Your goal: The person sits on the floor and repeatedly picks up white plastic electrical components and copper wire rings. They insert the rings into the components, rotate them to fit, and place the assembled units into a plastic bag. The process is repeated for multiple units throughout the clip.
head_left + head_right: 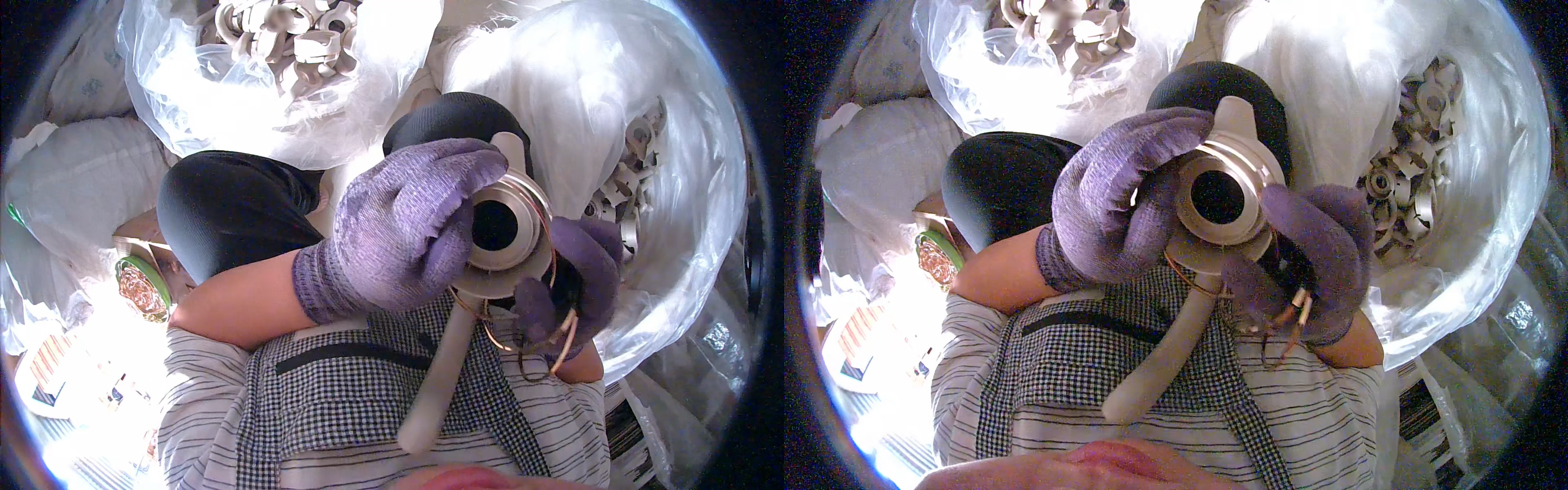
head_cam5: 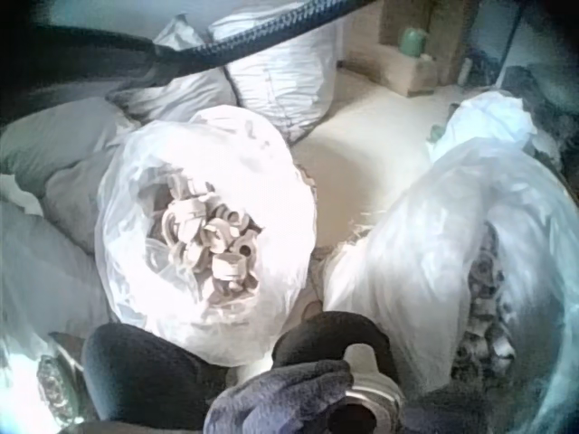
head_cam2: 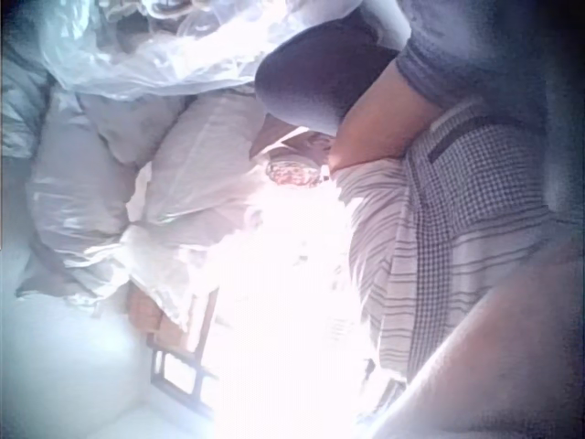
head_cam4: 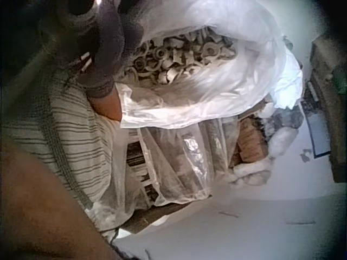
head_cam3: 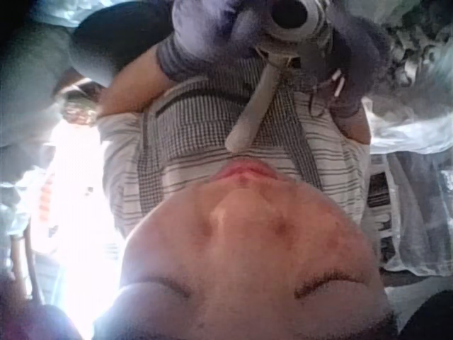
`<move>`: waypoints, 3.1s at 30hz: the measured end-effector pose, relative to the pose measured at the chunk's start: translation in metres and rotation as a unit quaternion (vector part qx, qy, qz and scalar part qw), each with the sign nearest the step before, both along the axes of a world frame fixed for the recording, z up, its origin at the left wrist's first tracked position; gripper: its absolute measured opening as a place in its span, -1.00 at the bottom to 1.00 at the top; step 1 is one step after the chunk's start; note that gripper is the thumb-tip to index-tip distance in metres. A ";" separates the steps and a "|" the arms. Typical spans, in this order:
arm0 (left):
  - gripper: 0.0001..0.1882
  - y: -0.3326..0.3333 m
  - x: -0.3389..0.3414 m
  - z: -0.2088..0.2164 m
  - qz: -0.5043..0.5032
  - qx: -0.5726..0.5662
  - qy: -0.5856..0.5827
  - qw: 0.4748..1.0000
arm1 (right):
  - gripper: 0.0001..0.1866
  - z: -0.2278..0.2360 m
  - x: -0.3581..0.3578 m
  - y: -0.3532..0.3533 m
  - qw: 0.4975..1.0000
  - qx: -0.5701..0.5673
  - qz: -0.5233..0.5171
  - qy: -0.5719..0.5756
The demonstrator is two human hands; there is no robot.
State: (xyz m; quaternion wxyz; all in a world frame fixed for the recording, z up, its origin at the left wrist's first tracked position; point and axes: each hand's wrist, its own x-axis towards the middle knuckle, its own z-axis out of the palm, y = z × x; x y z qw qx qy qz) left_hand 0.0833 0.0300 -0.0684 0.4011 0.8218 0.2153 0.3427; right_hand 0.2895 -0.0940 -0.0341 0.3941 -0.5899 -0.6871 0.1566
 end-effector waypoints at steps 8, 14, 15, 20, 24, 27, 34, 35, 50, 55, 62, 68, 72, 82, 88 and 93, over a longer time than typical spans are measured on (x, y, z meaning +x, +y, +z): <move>-0.53 -0.002 0.034 0.005 0.057 0.090 0.020 0.994 | -0.59 -0.059 0.009 0.014 0.992 0.110 -0.050 -0.032; -0.62 -0.013 0.031 0.006 0.096 0.012 -0.011 0.995 | -0.70 -0.051 0.006 0.016 0.991 0.091 -0.059 0.073; -0.66 -0.015 0.026 0.004 0.086 0.022 -0.026 0.996 | -0.71 -0.047 -0.001 0.013 0.985 0.088 -0.081 0.127; -0.63 -0.014 0.008 0.002 0.027 -0.010 -0.006 1.000 | -0.73 -0.036 -0.015 0.006 0.985 0.124 -0.116 0.032; -0.62 -0.004 0.010 -0.004 -0.001 0.026 -0.025 0.999 | -0.70 -0.026 -0.010 0.003 0.986 0.020 -0.137 0.088; -0.57 0.002 0.013 -0.005 -0.016 0.039 -0.025 0.999 | -0.73 -0.027 -0.004 0.007 0.984 0.007 -0.124 0.125; -0.56 0.007 0.018 -0.001 -0.031 0.003 -0.023 0.999 | -0.79 -0.024 0.009 0.008 0.964 -0.101 -0.135 0.208; -0.56 0.007 0.019 -0.001 -0.029 0.004 -0.024 0.999 | -0.79 -0.024 0.011 0.009 0.963 -0.103 -0.128 0.212; -0.59 0.004 0.018 0.003 -0.015 -0.007 -0.013 1.000 | -0.82 -0.018 0.016 0.018 0.965 -0.175 -0.116 0.157; -0.59 0.007 0.017 0.001 -0.030 0.008 -0.022 0.999 | -0.75 -0.032 0.018 0.012 0.966 -0.134 -0.132 0.180; -0.55 0.008 0.013 -0.003 -0.026 0.022 -0.008 0.999 | -0.37 -0.021 0.034 0.019 0.989 -0.072 -0.014 0.127; -0.37 0.012 0.009 -0.003 -0.049 0.007 0.016 0.999 | -0.07 -0.029 0.035 0.019 0.985 -0.084 0.094 0.115; 0.02 0.017 0.011 0.003 -0.089 -0.009 0.004 0.996 | -0.05 -0.037 0.038 0.020 0.985 -0.089 0.100 0.107; 0.12 0.018 0.008 -0.001 -0.071 0.088 0.105 0.988 | -0.08 -0.042 0.042 0.031 0.984 -0.080 0.125 0.103; 0.09 0.012 0.011 -0.005 -0.067 0.103 0.092 0.988 | -0.14 -0.053 0.041 0.022 0.993 -0.071 0.093 0.030; 0.02 0.009 0.011 -0.011 -0.043 0.117 0.071 0.990 | -0.05 -0.041 0.026 0.024 0.993 -0.089 0.072 0.025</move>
